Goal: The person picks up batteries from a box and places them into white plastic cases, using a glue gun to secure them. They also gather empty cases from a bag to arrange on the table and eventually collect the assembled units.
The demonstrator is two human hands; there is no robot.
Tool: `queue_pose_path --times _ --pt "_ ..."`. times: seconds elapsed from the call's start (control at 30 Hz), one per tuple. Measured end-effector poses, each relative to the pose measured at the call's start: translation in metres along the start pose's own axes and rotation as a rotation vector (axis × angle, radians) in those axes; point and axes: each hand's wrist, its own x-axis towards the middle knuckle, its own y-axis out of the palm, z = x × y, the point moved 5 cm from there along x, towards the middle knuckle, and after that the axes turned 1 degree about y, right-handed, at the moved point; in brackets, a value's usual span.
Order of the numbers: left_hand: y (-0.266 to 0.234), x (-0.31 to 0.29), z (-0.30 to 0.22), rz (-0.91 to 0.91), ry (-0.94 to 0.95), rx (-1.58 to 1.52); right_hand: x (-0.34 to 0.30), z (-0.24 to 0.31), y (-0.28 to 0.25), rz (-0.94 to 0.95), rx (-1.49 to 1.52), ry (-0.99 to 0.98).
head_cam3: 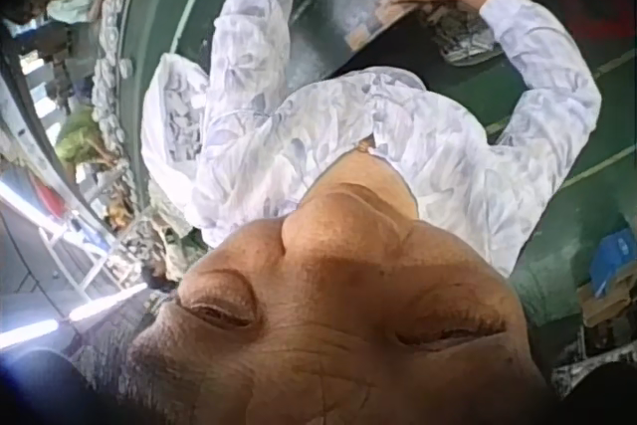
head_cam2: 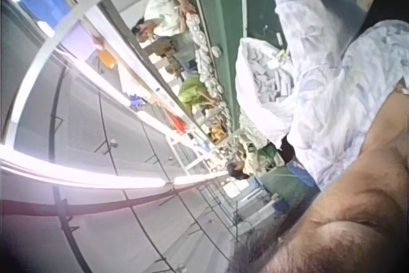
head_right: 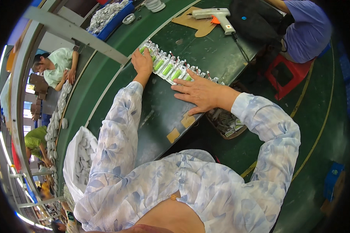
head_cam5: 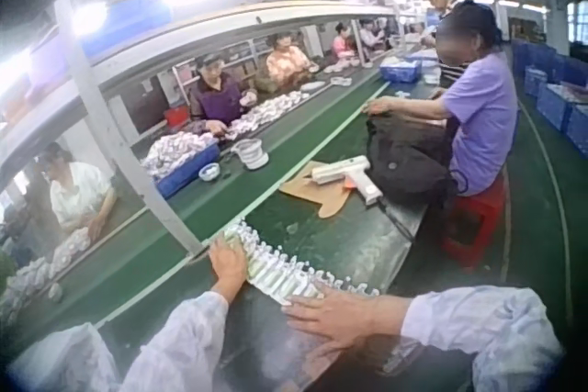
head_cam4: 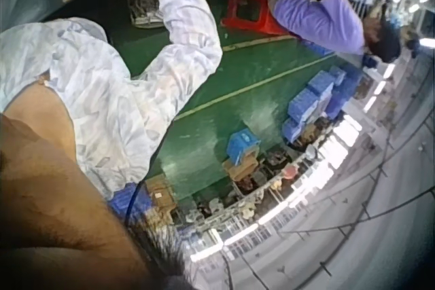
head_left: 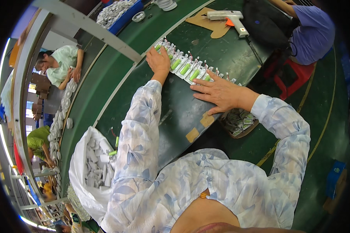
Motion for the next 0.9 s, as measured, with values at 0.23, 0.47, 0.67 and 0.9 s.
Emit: queue_pose_path --times 0.23,0.47,0.67,0.9 --pt "0.025 0.019 -0.018 0.067 0.036 0.018 -0.028 -0.060 -0.004 0.077 -0.054 0.024" --pt "0.026 0.024 -0.009 0.084 0.016 -0.055 -0.021 -0.062 -0.007 0.117 -0.024 0.053" --pt "0.013 0.014 0.004 0.080 0.124 -0.148 -0.021 -0.054 -0.013 0.038 0.009 0.077" --pt "-0.037 -0.017 0.004 0.207 0.222 -0.211 0.001 -0.022 -0.020 -0.236 -0.026 0.108"
